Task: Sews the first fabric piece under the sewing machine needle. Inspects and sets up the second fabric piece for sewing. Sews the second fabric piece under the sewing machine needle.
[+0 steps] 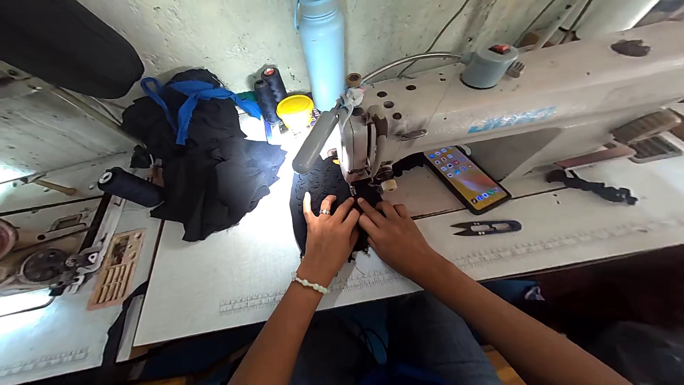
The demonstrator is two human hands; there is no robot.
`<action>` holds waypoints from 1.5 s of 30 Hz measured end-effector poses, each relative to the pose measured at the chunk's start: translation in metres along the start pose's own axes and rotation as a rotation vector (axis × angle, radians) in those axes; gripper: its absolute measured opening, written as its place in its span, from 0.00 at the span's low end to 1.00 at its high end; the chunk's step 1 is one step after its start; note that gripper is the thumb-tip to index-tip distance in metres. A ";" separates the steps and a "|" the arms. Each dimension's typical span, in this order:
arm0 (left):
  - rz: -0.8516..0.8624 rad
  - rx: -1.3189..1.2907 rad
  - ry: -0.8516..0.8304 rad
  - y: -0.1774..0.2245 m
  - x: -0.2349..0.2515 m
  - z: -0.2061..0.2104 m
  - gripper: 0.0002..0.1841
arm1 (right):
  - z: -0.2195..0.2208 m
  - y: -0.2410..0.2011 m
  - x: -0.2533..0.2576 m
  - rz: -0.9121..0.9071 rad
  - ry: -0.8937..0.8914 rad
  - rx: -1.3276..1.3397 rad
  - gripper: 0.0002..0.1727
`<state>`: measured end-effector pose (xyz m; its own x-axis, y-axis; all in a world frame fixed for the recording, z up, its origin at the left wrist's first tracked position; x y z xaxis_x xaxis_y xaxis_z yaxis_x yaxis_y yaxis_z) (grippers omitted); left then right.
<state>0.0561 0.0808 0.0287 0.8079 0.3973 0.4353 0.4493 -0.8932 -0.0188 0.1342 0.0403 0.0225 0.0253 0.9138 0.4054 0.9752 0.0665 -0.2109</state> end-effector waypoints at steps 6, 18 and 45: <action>-0.060 -0.056 -0.034 -0.007 0.000 0.002 0.12 | 0.001 0.000 0.006 0.014 -0.009 -0.019 0.08; -0.021 -0.149 -0.033 -0.026 0.006 0.010 0.13 | 0.010 0.017 0.018 0.100 -0.036 0.097 0.12; -0.164 -0.159 0.131 -0.027 0.009 0.005 0.12 | -0.007 0.043 0.019 0.438 0.045 0.369 0.10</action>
Point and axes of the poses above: each hand's wrist, its own x-axis towards the middle knuckle, its own z-axis out of the palm, y = z × x, the point moved 9 cm from there along x, towards the middle knuckle, and after that the axes turned 14 degrees about z, right-handed, at the moved point
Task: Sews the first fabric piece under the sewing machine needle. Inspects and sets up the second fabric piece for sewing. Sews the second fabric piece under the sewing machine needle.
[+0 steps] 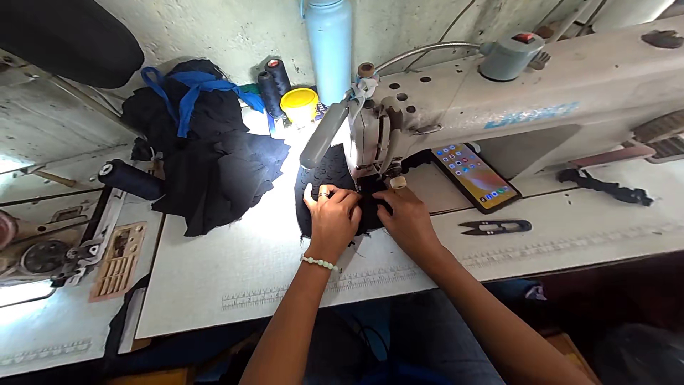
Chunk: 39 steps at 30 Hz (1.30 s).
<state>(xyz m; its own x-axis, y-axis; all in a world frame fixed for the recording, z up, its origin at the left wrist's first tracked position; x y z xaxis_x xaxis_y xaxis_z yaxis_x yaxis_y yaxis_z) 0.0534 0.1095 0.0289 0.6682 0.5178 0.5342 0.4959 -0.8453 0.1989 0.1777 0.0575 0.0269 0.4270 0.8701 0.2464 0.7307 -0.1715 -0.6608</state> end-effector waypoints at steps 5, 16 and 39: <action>-0.062 -0.012 -0.001 -0.008 0.001 0.002 0.11 | -0.008 -0.007 0.009 -0.052 0.053 0.017 0.07; -0.044 0.099 0.074 0.001 0.011 0.000 0.04 | 0.004 -0.008 -0.007 0.087 -0.127 0.028 0.18; -0.023 -0.028 -0.037 0.002 0.004 -0.003 0.12 | 0.005 0.018 -0.008 0.289 -0.446 0.382 0.16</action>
Point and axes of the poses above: each hand's wrist, its own x-axis towards the middle knuckle, its own z-axis out of the palm, y = z × x, the point moved 9 cm from there along x, towards the middle knuckle, and after that the axes turned 14 degrees about z, right-handed, at the moved point
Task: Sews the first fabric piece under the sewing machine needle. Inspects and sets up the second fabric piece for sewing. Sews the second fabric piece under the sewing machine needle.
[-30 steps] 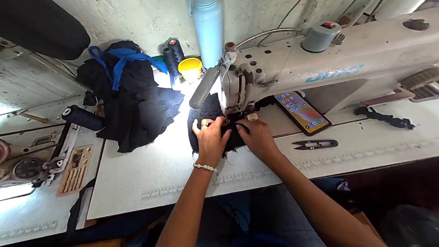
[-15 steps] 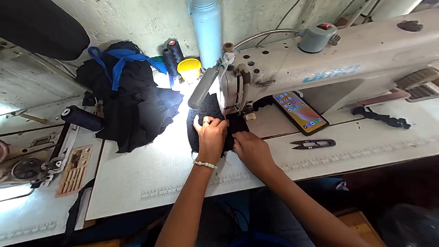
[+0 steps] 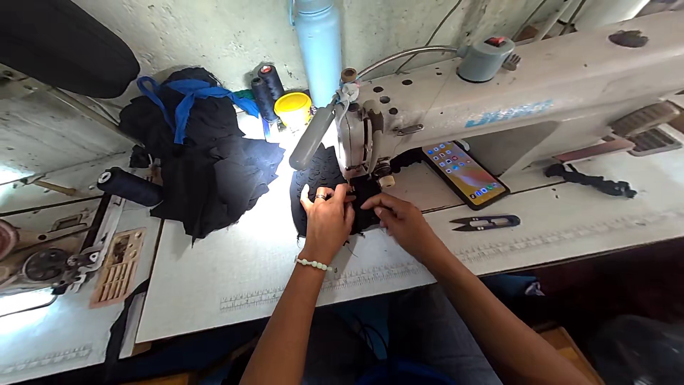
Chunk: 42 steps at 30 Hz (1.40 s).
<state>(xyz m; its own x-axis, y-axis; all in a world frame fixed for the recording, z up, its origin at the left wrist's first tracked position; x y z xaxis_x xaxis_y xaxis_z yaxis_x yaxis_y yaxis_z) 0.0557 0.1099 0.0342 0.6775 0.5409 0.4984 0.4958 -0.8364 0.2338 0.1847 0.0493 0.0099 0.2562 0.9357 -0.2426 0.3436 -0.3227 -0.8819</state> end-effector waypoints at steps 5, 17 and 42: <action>0.030 0.027 0.005 0.000 0.004 0.002 0.06 | -0.020 -0.002 0.016 0.060 0.040 0.144 0.13; -0.019 0.172 0.000 0.015 0.019 0.006 0.07 | -0.020 -0.028 0.019 -0.180 0.287 -0.248 0.08; 0.088 -0.086 0.009 -0.007 0.011 0.000 0.05 | 0.006 -0.034 0.018 -0.271 0.318 -0.348 0.11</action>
Point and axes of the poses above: each hand's wrist, its own x-axis towards the middle knuckle, its own z-axis out of the palm, y = z × x, the point moved 9 cm from there along x, towards the middle knuckle, and after that the axes turned 14 degrees about z, right-handed, at the moved point
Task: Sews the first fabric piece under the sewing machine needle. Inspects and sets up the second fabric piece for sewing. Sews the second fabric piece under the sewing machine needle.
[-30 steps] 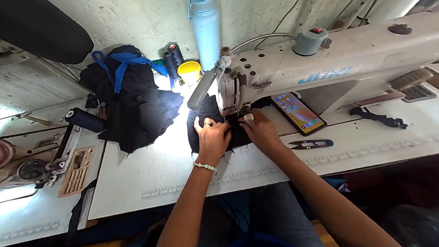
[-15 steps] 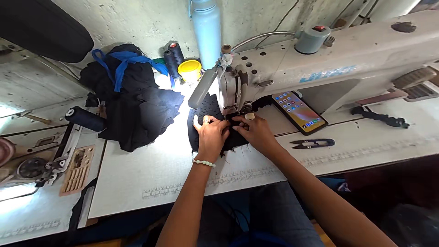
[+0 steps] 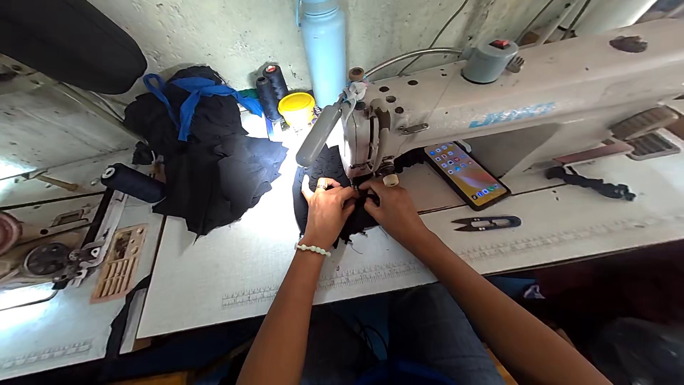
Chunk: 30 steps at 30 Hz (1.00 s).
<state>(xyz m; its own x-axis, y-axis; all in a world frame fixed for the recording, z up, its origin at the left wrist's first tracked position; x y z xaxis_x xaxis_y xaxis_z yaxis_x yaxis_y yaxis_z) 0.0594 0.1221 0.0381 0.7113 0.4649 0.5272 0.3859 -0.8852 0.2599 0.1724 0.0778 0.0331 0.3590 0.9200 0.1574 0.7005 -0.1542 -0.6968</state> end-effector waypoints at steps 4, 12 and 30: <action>0.083 0.055 -0.047 0.008 -0.002 0.000 0.06 | 0.010 -0.009 -0.031 -0.213 0.093 -0.158 0.06; 0.100 0.189 -0.088 0.030 -0.022 0.002 0.12 | 0.007 -0.010 -0.065 -0.304 0.117 -0.214 0.10; 0.122 0.220 -0.089 0.024 -0.032 0.007 0.16 | 0.019 0.029 0.031 0.403 -0.208 0.069 0.08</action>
<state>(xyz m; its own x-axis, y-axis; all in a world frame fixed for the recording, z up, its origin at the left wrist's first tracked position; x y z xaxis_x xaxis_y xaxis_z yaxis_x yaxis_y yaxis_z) 0.0499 0.0856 0.0222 0.8056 0.3636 0.4678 0.4057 -0.9139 0.0117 0.1921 0.1083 0.0039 0.4581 0.8455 -0.2744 0.4849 -0.4964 -0.7200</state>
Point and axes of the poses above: each hand's wrist, its own x-axis towards the middle knuckle, its own z-axis out of the palm, y = z × x, the point moved 9 cm from there along x, towards the middle knuckle, and after that the axes turned 14 degrees about z, right-handed, at the moved point
